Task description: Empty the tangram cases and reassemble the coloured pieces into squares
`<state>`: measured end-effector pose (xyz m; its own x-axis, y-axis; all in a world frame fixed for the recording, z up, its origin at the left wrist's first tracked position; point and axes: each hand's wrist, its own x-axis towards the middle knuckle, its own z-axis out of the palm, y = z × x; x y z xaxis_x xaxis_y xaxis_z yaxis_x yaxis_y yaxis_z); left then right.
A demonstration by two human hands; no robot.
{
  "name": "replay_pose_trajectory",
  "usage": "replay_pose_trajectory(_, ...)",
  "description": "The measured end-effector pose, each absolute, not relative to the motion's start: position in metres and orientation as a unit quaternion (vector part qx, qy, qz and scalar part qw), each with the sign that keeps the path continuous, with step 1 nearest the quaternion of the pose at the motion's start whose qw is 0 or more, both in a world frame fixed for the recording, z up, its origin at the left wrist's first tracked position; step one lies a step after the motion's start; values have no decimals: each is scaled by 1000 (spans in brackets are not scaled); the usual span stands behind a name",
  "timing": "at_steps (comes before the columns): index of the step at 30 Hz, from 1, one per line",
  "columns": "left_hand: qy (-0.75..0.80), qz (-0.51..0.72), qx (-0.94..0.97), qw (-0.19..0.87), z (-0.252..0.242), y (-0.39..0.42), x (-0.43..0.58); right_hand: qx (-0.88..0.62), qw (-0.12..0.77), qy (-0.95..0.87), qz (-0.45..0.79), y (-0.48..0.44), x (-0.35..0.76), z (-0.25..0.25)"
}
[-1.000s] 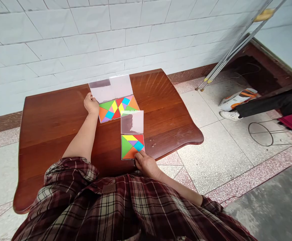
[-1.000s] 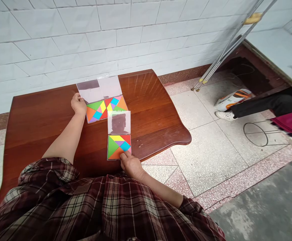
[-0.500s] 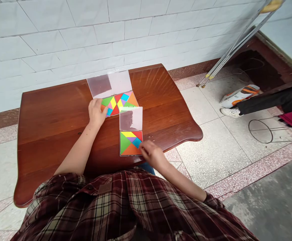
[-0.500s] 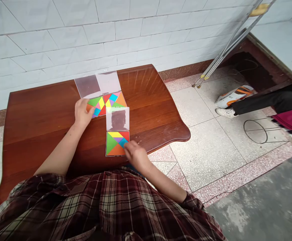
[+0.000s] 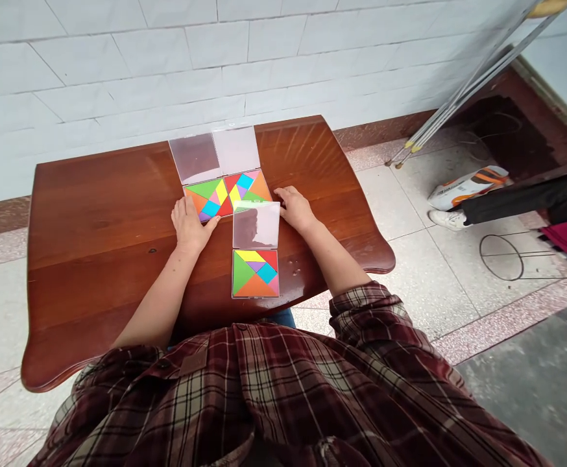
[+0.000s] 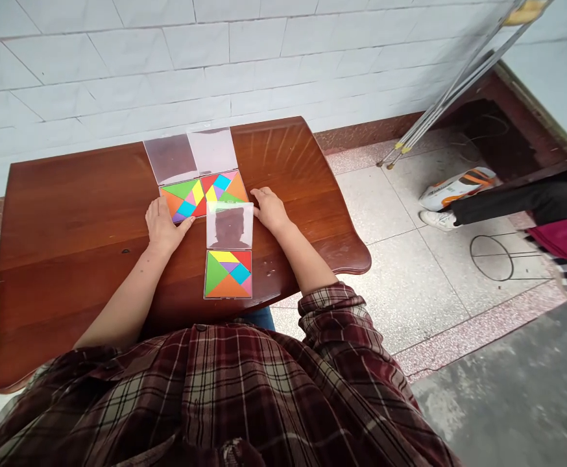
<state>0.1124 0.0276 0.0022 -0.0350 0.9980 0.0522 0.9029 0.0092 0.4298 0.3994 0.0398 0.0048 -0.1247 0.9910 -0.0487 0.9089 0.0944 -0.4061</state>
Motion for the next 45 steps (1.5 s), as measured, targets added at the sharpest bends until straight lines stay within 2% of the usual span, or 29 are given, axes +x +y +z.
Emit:
replay_pose_trajectory(13,697,173,682,139,2,43,108,-643,88,-740,174,67,392,10)
replay_pose_trajectory(20,684,216,681,149,-5,66,102,-635,77,-744,192,84,388,12)
replay_pose_trajectory(36,662,291,668,174,-21,71,95,-661,102,-714,207,88,385,12)
replay_pose_trajectory(45,666,270,676,166,-18,69,96,-657,106,-719,200,86,384,10)
